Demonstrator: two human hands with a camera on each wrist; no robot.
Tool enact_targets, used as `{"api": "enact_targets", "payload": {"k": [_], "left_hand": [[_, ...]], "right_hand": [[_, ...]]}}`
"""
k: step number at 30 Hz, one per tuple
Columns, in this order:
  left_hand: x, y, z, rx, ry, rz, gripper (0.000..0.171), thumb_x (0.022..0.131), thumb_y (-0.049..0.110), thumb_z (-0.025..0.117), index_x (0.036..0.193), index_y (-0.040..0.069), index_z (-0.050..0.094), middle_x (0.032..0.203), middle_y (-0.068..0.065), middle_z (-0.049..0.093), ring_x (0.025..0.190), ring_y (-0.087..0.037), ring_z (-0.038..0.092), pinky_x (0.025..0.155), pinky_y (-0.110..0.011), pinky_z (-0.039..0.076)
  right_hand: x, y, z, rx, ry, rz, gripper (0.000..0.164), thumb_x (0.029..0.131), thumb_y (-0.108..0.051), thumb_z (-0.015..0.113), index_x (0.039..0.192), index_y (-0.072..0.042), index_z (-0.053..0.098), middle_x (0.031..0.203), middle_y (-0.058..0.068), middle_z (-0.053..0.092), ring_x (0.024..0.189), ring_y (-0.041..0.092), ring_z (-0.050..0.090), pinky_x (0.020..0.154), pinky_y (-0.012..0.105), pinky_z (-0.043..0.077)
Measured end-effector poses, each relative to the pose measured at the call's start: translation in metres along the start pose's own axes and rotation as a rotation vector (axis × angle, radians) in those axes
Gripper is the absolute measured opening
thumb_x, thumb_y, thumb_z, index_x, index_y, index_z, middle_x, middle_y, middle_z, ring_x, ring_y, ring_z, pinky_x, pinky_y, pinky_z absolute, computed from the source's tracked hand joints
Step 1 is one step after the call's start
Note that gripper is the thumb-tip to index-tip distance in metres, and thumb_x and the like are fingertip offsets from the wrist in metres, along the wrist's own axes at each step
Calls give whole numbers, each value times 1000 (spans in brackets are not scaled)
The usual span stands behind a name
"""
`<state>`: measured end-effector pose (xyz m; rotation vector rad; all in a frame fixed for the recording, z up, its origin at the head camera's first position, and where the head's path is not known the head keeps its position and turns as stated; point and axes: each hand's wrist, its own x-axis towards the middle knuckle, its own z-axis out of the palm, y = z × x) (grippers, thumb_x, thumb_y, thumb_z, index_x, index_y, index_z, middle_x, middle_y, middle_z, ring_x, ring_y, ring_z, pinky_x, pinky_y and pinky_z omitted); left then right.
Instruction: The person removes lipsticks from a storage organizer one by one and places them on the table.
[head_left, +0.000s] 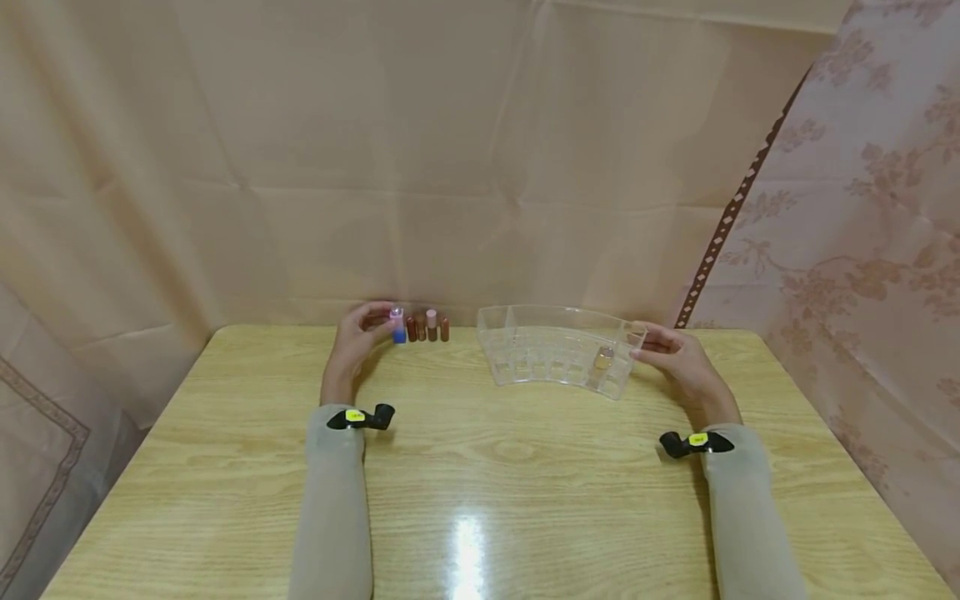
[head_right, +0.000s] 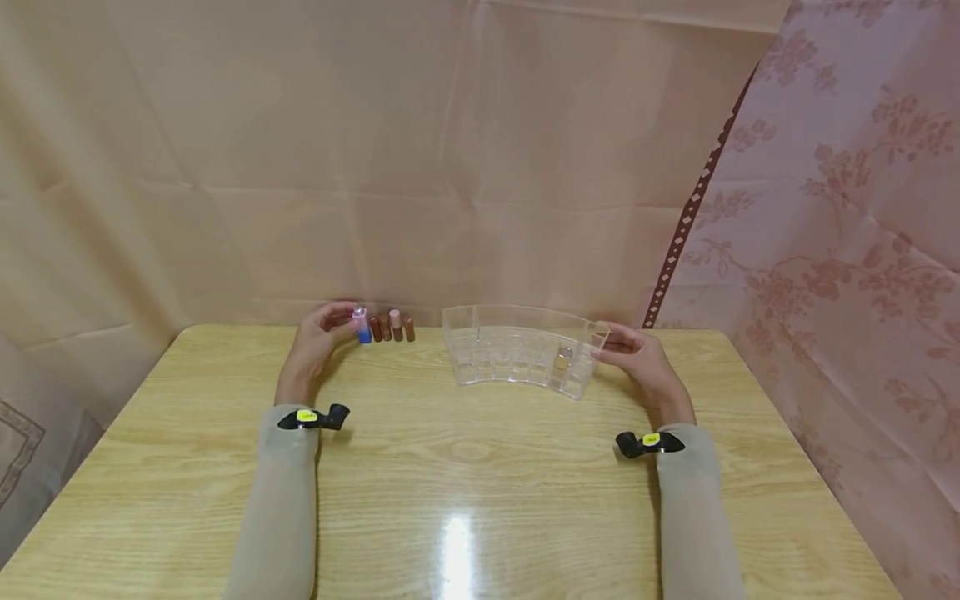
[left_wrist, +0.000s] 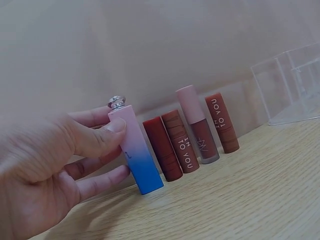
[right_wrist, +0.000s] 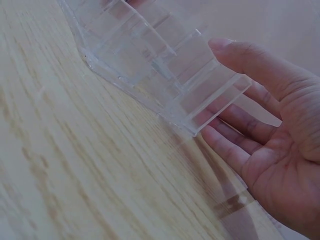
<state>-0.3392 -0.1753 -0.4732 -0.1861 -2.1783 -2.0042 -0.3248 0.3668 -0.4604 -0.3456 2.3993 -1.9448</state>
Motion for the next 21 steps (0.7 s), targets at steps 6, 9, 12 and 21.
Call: {"api": "enact_targets", "payload": {"k": [6, 9, 12, 21], "left_hand": [[-1, 1, -1, 30, -19, -5, 39, 95, -3, 67, 132, -9, 59, 126, -24, 60, 101, -7, 59, 90, -11, 51], [-1, 2, -2, 37, -33, 9, 42, 94, -4, 67, 134, -9, 58, 132, -30, 58, 102, -7, 59, 91, -11, 50], [-1, 2, -2, 34, -42, 22, 44, 93, -7, 68, 135, -9, 58, 132, -32, 58, 102, -6, 60, 90, -11, 51], [-4, 17, -9, -8, 8, -22, 46, 96, -8, 61, 141, -5, 54, 130, -21, 59, 105, -8, 58, 93, -16, 51]], "right_hand": [[-2, 3, 0, 50, -4, -15, 52, 89, -1, 76, 138, 3, 57, 110, -8, 75, 98, 3, 70, 85, 16, 58], [-4, 4, 0, 11, 2, -5, 51, 90, -3, 75, 138, 1, 58, 110, -10, 74, 98, 2, 69, 85, 15, 57], [-6, 4, 1, -12, 13, 15, 53, 90, -5, 76, 139, 3, 56, 109, -12, 74, 98, 2, 69, 84, 14, 57], [0, 0, 0, -54, -1, 15, 59, 92, -9, 75, 143, 7, 50, 115, -3, 71, 101, 3, 67, 86, 15, 56]]}}
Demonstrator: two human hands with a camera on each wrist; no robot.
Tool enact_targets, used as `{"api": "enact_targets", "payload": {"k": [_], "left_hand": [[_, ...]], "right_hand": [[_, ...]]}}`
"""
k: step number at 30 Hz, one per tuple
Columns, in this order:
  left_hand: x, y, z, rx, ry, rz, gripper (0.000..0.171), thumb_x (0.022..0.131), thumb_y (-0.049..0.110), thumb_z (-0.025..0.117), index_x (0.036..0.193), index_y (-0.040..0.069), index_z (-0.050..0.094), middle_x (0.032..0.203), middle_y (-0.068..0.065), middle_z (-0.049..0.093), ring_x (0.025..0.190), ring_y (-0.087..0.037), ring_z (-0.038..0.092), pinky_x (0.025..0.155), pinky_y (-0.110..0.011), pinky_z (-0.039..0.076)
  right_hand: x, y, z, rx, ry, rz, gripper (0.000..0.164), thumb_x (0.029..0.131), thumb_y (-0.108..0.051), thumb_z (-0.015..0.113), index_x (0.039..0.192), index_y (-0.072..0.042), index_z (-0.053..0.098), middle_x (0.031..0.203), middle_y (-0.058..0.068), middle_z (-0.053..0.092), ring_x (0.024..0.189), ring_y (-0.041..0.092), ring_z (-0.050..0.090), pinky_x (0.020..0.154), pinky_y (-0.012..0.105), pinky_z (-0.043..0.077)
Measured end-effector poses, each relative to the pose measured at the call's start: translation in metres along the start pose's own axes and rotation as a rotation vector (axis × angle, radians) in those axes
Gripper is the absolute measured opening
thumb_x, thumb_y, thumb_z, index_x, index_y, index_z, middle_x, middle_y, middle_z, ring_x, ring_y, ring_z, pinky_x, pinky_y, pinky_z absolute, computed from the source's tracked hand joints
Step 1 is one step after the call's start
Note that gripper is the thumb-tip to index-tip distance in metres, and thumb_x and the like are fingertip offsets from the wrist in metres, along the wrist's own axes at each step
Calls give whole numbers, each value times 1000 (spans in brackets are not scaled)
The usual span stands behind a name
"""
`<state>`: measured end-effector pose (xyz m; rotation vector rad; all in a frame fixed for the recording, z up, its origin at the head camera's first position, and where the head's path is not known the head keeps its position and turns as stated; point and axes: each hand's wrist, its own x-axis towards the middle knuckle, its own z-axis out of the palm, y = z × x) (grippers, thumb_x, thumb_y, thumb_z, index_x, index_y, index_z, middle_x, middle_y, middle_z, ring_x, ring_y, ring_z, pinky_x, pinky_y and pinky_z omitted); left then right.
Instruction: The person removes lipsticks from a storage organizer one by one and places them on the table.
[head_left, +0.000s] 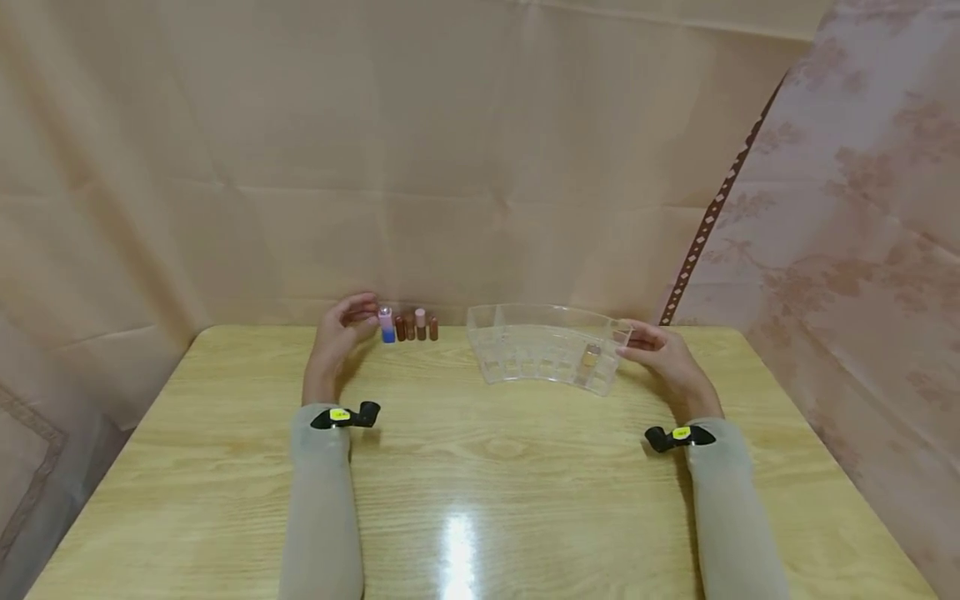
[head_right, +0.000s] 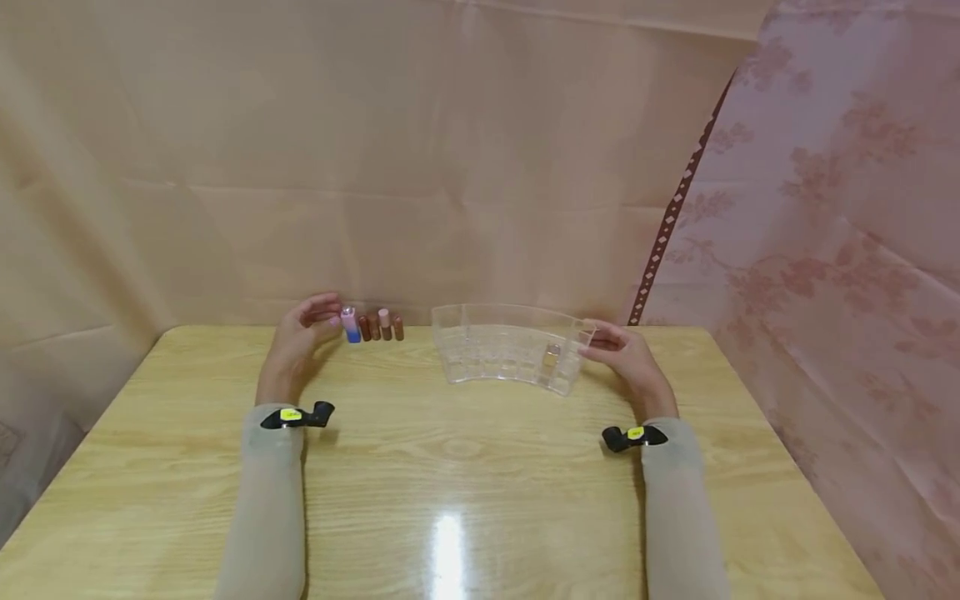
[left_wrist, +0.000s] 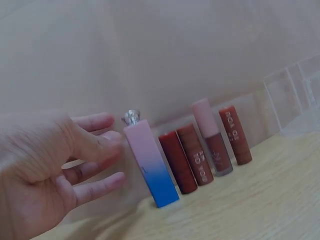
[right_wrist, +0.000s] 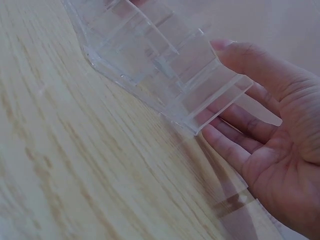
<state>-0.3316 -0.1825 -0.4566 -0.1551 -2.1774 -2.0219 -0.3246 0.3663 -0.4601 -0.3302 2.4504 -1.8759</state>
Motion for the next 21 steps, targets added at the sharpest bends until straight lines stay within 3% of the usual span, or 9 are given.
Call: {"api": "enact_targets", "payload": {"k": [4, 9, 15, 17, 21], "left_hand": [[-8, 28, 0, -2, 55, -18, 42, 100, -2, 59, 141, -5, 54, 125, -15, 60, 105, -12, 55, 90, -16, 48], [-15, 62, 2, 22, 120, 44, 38, 99, 0, 60, 135, -11, 56, 108, -3, 63, 98, -9, 55, 83, -12, 47], [-8, 70, 5, 41, 187, 140, 36, 99, 10, 65, 133, -4, 62, 100, 17, 62, 96, -1, 56, 86, -12, 46], [-5, 72, 9, 31, 194, 171, 37, 99, 12, 67, 132, -2, 63, 101, 17, 63, 97, -2, 57, 87, -13, 46], [-1, 82, 24, -56, 206, 205, 35, 97, 9, 68, 129, -5, 64, 100, 11, 65, 94, -6, 60, 84, -13, 53]], "right_hand": [[2, -4, 0, -28, 0, 28, 58, 92, -13, 76, 143, 3, 52, 113, -6, 71, 102, 4, 66, 87, 14, 55], [1, -6, -1, -33, 18, 35, 58, 92, -11, 76, 143, 3, 53, 110, -10, 71, 101, 4, 68, 87, 15, 56], [1, -3, -2, -33, 9, 20, 59, 91, -7, 76, 143, 7, 50, 114, 0, 72, 100, 3, 67, 86, 15, 57], [1, -3, -1, -1, 11, 23, 59, 91, -5, 75, 142, 8, 50, 116, 3, 72, 101, 4, 68, 88, 16, 57], [0, -4, 1, 37, 16, 25, 57, 91, -2, 74, 142, 10, 49, 112, -2, 73, 100, 4, 67, 88, 16, 57]]}}
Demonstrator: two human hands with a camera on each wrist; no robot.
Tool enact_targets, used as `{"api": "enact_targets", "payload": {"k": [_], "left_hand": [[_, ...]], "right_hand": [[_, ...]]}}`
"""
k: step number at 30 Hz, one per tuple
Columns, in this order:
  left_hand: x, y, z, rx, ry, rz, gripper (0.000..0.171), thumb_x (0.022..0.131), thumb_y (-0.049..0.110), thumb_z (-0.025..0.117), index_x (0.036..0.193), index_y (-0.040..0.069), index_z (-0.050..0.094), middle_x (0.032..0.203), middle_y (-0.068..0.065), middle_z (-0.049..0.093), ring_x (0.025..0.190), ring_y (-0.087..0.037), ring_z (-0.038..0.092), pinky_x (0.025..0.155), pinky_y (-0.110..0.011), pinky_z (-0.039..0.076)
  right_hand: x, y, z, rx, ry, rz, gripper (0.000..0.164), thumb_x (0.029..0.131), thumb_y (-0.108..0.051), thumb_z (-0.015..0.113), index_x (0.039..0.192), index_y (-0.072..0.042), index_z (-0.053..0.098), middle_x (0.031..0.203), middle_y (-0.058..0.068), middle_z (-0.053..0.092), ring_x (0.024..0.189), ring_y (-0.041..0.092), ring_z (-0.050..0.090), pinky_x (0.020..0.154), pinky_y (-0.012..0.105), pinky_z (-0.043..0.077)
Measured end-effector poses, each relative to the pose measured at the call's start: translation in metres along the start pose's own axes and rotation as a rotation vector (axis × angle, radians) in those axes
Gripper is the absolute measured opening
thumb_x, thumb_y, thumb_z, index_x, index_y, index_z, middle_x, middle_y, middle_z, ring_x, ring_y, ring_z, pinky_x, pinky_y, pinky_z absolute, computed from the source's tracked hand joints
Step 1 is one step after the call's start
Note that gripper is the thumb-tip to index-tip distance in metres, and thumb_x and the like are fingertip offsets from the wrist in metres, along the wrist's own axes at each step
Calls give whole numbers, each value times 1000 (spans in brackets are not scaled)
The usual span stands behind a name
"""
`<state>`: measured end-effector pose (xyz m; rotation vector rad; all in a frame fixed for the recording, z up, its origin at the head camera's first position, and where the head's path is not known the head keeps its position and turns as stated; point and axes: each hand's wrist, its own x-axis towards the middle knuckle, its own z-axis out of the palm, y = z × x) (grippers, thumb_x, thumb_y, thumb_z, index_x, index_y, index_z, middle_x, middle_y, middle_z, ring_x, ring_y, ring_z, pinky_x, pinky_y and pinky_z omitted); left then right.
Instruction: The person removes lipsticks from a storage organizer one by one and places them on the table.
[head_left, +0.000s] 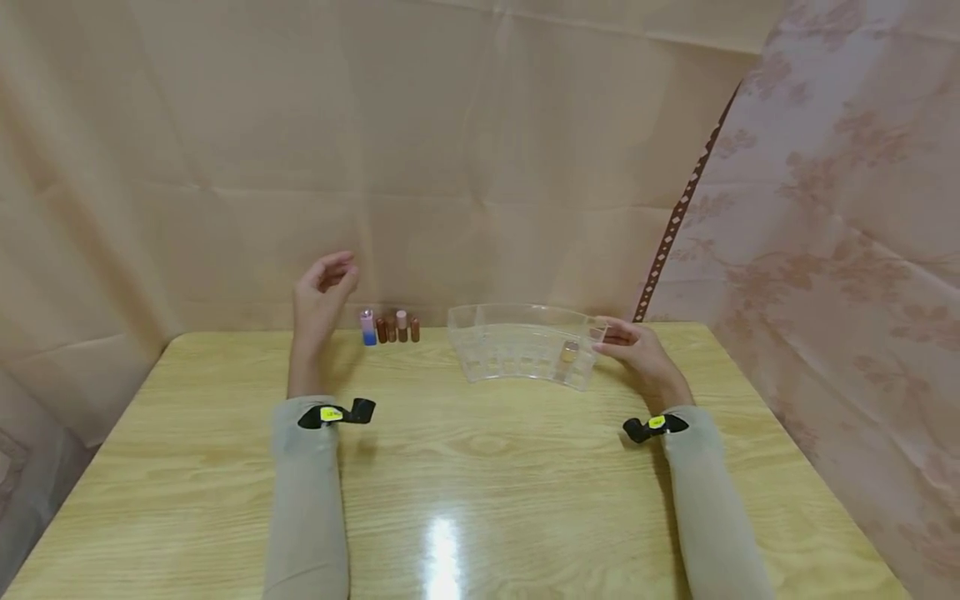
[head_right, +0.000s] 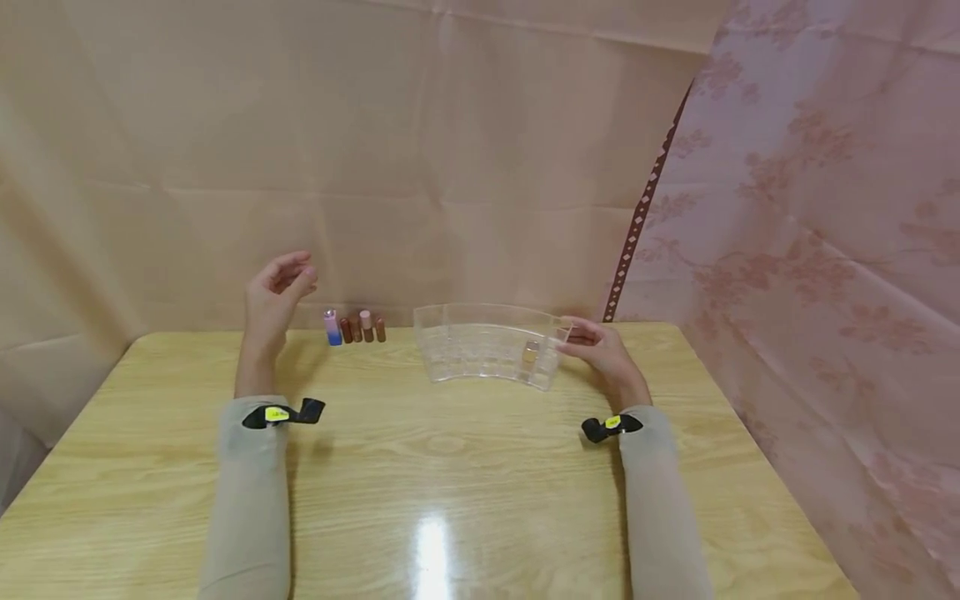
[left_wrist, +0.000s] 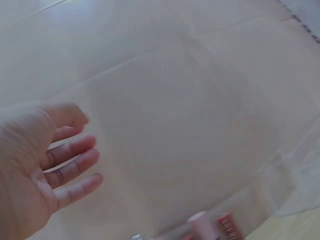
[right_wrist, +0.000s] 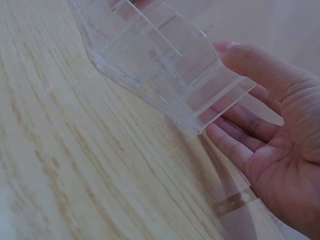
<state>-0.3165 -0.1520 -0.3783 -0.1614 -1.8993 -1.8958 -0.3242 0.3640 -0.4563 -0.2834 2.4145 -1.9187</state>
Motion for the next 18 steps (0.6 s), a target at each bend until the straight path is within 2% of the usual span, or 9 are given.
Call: {"api": "enact_targets", "payload": {"k": [3, 6, 11, 18], "left_hand": [[3, 3, 18, -90, 2, 14, 33, 96, 4, 67, 126, -9, 63, 95, 8, 65, 88, -8, 62, 79, -13, 56], [4, 3, 38, -149, -44, 37, 33, 96, 2, 65, 126, -10, 62, 95, 2, 65, 85, -8, 63, 77, -14, 57], [-2, 2, 72, -151, -176, 60, 34, 96, 3, 67, 127, -8, 62, 101, -6, 67, 86, -8, 63, 78, -15, 56], [-14, 1, 111, -107, -328, 77, 33, 94, 1, 68, 126, -8, 63, 99, -4, 66, 87, -6, 62, 77, -14, 53]], "right_hand": [[4, -1, 2, 15, 6, 14, 58, 92, -3, 74, 143, 8, 49, 107, -6, 71, 99, 5, 67, 87, 17, 56], [9, -2, 4, 9, 15, 27, 58, 92, -5, 75, 144, 4, 51, 108, -4, 70, 99, 6, 66, 87, 17, 56], [12, -4, 6, -29, 17, 19, 58, 92, -6, 75, 144, 3, 51, 107, -5, 69, 98, 5, 65, 85, 16, 56], [13, -4, 10, 38, -8, 28, 60, 92, -4, 74, 146, 4, 49, 108, -5, 70, 101, 9, 66, 90, 18, 56]]}}
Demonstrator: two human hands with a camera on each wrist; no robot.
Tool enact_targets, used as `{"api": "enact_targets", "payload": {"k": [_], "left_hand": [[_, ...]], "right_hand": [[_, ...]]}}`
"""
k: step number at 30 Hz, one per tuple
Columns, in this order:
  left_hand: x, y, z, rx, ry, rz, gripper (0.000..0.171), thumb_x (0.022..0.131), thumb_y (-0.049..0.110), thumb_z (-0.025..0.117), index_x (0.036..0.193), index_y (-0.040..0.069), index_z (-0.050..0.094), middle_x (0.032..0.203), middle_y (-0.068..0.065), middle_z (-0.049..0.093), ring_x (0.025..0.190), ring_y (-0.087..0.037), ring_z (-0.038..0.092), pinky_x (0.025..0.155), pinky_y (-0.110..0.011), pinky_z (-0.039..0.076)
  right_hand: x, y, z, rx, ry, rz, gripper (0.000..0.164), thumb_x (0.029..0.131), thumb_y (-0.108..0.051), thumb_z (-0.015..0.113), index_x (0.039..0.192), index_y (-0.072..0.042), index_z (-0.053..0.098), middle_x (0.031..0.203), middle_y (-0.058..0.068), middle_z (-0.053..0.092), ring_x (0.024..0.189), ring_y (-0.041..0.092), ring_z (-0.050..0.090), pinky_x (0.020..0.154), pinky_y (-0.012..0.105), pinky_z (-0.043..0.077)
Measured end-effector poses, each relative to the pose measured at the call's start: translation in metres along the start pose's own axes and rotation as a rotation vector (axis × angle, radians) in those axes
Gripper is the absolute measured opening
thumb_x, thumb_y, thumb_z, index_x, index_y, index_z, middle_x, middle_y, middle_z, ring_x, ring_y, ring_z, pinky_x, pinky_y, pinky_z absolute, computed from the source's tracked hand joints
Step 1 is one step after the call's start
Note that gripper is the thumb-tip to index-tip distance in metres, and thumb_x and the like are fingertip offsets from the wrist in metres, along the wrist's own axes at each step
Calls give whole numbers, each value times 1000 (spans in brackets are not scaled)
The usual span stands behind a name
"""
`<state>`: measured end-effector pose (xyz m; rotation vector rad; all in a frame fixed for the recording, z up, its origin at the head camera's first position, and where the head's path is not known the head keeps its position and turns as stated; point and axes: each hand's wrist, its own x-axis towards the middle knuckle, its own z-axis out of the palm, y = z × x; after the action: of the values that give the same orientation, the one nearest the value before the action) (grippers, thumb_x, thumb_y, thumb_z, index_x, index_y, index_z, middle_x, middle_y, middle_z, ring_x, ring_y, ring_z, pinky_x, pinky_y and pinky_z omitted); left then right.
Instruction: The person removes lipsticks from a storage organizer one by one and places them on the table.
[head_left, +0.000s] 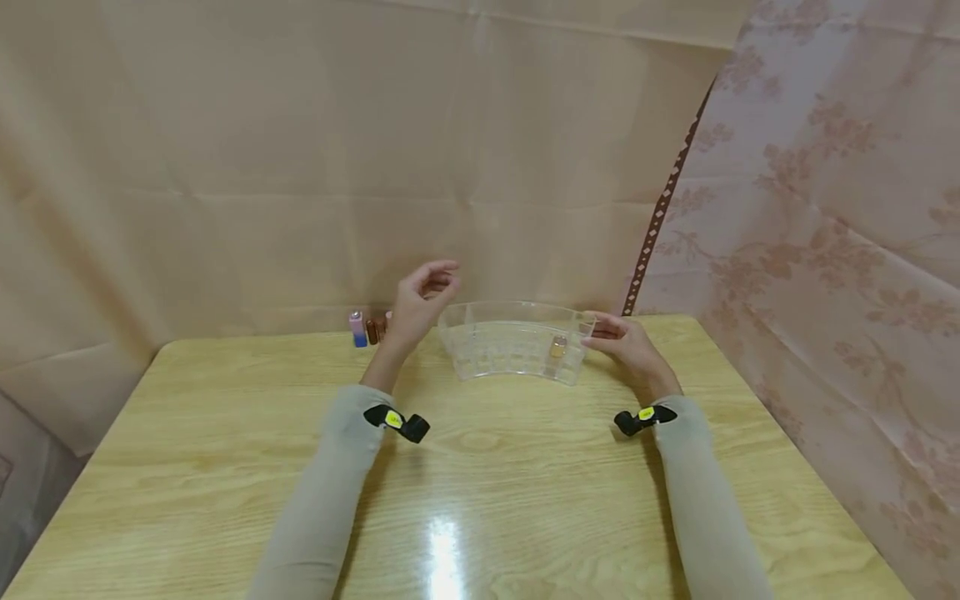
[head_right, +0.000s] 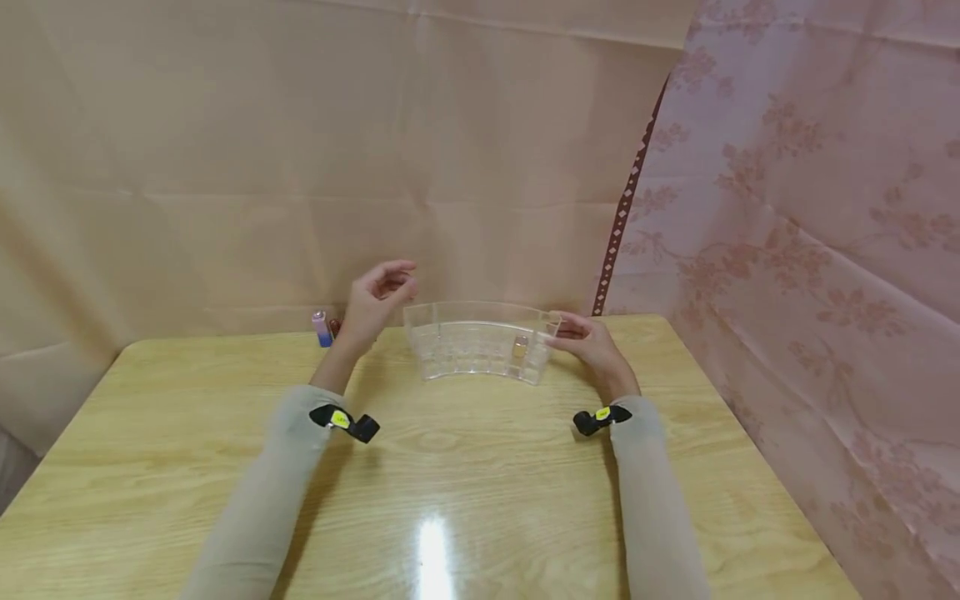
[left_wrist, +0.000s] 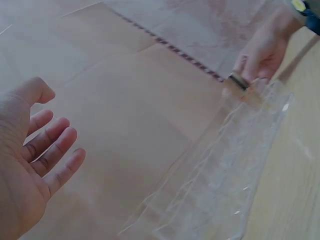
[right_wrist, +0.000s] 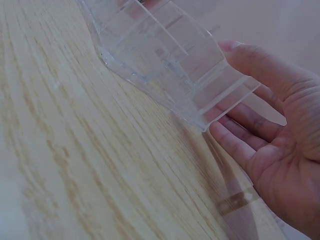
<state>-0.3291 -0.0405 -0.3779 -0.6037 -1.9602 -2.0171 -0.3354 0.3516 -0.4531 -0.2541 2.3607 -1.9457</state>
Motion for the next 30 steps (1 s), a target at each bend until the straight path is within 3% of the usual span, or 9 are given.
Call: {"api": "enact_targets", "payload": {"k": [8, 15, 23, 26, 30], "left_hand": [[-3, 1, 29, -9, -105, 3, 34, 93, 3, 70, 125, -8, 64, 102, -12, 68, 89, -7, 63, 78, -17, 56], [-8, -4, 50, -14, -195, -20, 33, 92, 1, 71, 124, -4, 65, 107, -21, 69, 91, -10, 64, 79, -19, 59], [-15, -17, 72, 30, -261, -66, 37, 90, 3, 74, 126, 1, 67, 112, -23, 69, 99, -23, 67, 87, -29, 61], [-18, -23, 80, 37, -285, -86, 39, 88, 3, 75, 126, 1, 67, 115, -24, 68, 104, -29, 66, 91, -37, 60], [-23, -32, 90, 44, -324, -108, 42, 87, 5, 76, 128, 2, 66, 117, -21, 67, 110, -37, 64, 96, -44, 58]], "right_hand": [[-1, -2, 0, -86, 4, -22, 59, 91, -6, 75, 145, 4, 51, 109, -3, 70, 99, 6, 66, 86, 16, 56], [-2, -3, -2, -156, 16, -11, 59, 92, -10, 76, 145, 1, 52, 121, 14, 67, 100, 4, 65, 86, 15, 55], [-2, -4, -1, -130, 20, 1, 61, 91, -10, 77, 145, 1, 51, 132, 30, 59, 101, 5, 65, 87, 15, 55], [-1, -4, -1, -99, 23, 3, 61, 89, -9, 78, 144, 1, 53, 133, 30, 59, 101, 6, 66, 88, 16, 56], [-2, -4, 1, -57, 19, 7, 61, 89, -6, 78, 144, 1, 53, 125, 18, 67, 101, 7, 67, 88, 18, 57]]}}
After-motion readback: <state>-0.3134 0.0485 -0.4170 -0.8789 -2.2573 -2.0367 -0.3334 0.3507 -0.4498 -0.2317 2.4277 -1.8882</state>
